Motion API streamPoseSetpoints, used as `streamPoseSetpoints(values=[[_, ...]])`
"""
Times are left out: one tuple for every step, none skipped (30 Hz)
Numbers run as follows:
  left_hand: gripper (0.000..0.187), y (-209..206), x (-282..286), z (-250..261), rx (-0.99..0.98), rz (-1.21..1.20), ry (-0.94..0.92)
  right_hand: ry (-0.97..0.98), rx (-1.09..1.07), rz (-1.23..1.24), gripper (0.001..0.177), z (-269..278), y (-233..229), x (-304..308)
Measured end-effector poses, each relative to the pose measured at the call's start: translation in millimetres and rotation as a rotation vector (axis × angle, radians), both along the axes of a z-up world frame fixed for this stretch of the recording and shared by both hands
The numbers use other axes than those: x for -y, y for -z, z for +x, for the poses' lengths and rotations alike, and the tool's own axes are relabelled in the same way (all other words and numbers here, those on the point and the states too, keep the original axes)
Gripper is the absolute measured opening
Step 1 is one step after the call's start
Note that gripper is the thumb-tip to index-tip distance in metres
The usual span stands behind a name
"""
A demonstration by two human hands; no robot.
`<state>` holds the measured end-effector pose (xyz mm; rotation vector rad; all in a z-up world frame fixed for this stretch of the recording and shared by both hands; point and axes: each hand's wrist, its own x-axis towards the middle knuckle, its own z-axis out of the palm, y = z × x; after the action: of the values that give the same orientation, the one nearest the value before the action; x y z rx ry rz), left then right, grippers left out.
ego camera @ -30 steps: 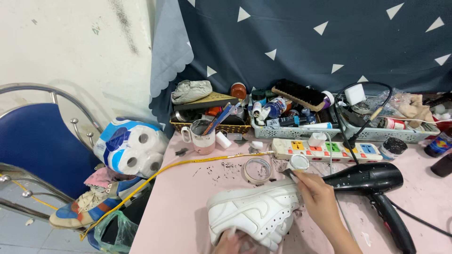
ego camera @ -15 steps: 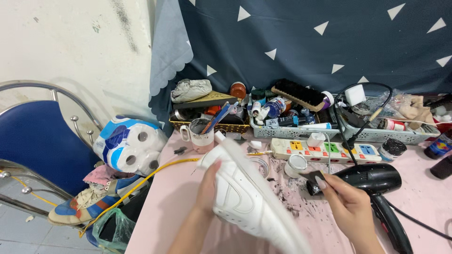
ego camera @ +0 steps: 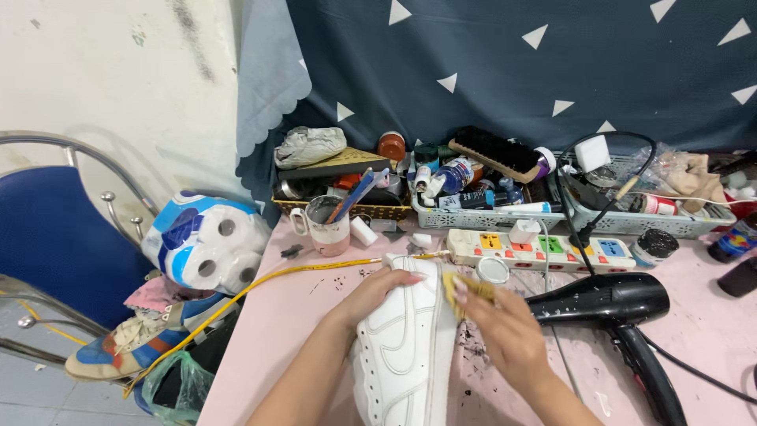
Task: The person paints a white sneaker with a brush, applying white paint to the upper and sole. They use a hair dryer to dry the paint between applications and rotate the shoe to access different areas.
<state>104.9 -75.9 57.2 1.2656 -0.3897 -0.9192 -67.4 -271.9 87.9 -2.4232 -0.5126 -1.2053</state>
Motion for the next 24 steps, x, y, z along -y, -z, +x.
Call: streamPoseSetpoints(values=[[0.038, 6.5, 0.4, 2.4, -0.03, -0.013, 0.019, -0.025, 0.018, -0.025, 0.035, -5.0, 7.8, 0.4], [0.038, 12.6, -0.6, 4.5, -0.059, -0.026, 0.039, -0.062, 0.002, -0.098, 0.035, -13.1, 16.2, -1.1], [0.039, 16.9, -1.5, 8.0, -0.085, -0.039, 0.057, -0.099, -0.009, -0.171, 0.035, -18.8, 22.8, -1.7], [0.039, 20.8, -2.3, 10.7, -0.095, -0.027, 0.059, -0.137, -0.021, -0.244, 0.035, -18.9, 27.7, -0.4], [0.039, 25.1, -3.8, 11.8, -0.109, -0.014, 0.059, -0.132, 0.012, -0.185, 0.033, -16.4, 31.4, 1.3], [0.039, 28.8, -3.9, 13.0, -0.123, -0.001, 0.059, -0.126, 0.044, -0.126, 0.032, -11.9, 33.2, 4.9], [0.038, 32.5, -2.7, 13.3, -0.136, -0.004, 0.058, -0.121, 0.075, -0.066, 0.031, -6.0, 34.3, 7.6], [0.037, 35.7, -0.2, 13.5, -0.149, -0.008, 0.057, -0.068, 0.041, -0.042, 0.032, -1.6, 33.3, 12.5], [0.037, 38.0, 2.6, 13.9, -0.161, -0.012, 0.056, -0.016, 0.008, -0.019, 0.034, 3.4, 30.7, 18.0], [0.037, 40.0, 4.6, 13.7, -0.192, -0.007, 0.048, 0.036, -0.025, 0.003, 0.035, 8.6, 29.3, 19.1], [0.037, 41.2, 5.7, 14.0, -0.222, -0.001, 0.039, 0.025, -0.014, -0.022, 0.035, 11.3, 27.8, 19.2], [0.037, 42.0, 5.8, 14.2, -0.251, 0.005, 0.03, 0.014, -0.003, -0.048, 0.035, 12.7, 26.3, 18.6], [0.039, 41.6, 6.8, 15.6, -0.173, 0.001, 0.04, 0.006, 0.011, -0.075, 0.034, 13.2, 25.2, 17.4], [0.04, 41.0, 8.1, 16.2, -0.094, -0.004, 0.05, -0.014, 0.025, -0.112, 0.036, 9.5, 24.6, 16.2], [0.041, 39.8, 8.8, 16.5, -0.016, -0.011, 0.059, -0.035, 0.039, -0.15, 0.037, 5.3, 24.8, 14.5], [0.04, 38.0, 8.7, 17.7, -0.095, -0.015, 0.064, -0.056, 0.054, -0.188, 0.039, 0.1, 25.6, 14.2], [0.039, 38.3, 6.5, 15.1, -0.186, -0.014, 0.072, -0.103, 0.04, -0.232, 0.035, -7.7, 28.8, 12.0], [0.039, 38.1, 4.0, 11.9, -0.277, -0.012, 0.079, -0.151, 0.027, -0.274, 0.032, -12.2, 32.3, 10.4], [0.039, 34.9, 3.9, 11.6, -0.259, -0.002, 0.08, -0.199, 0.021, -0.323, 0.029, -14.1, 33.1, 12.4], [0.039, 31.1, 3.3, 11.2, -0.241, 0.008, 0.08, -0.175, 0.05, -0.232, 0.028, -11.2, 34.2, 13.6], [0.039, 28.4, 2.4, 8.4, -0.226, 0.018, 0.079, -0.153, 0.076, -0.139, 0.027, -7.3, 35.7, 15.4], [0.039, 25.6, 3.5, 5.5, -0.208, 0.022, 0.076, -0.13, 0.103, -0.047, 0.027, -4.1, 36.7, 16.5], [0.039, 22.0, 5.0, 4.2, -0.187, 0.025, 0.071, -0.059, 0.05, -0.03, 0.029, 2.0, 36.8, 17.4], [0.039, 18.6, 5.9, 2.7, -0.166, 0.029, 0.066, 0.012, -0.003, -0.013, 0.031, 5.3, 36.1, 18.5]])
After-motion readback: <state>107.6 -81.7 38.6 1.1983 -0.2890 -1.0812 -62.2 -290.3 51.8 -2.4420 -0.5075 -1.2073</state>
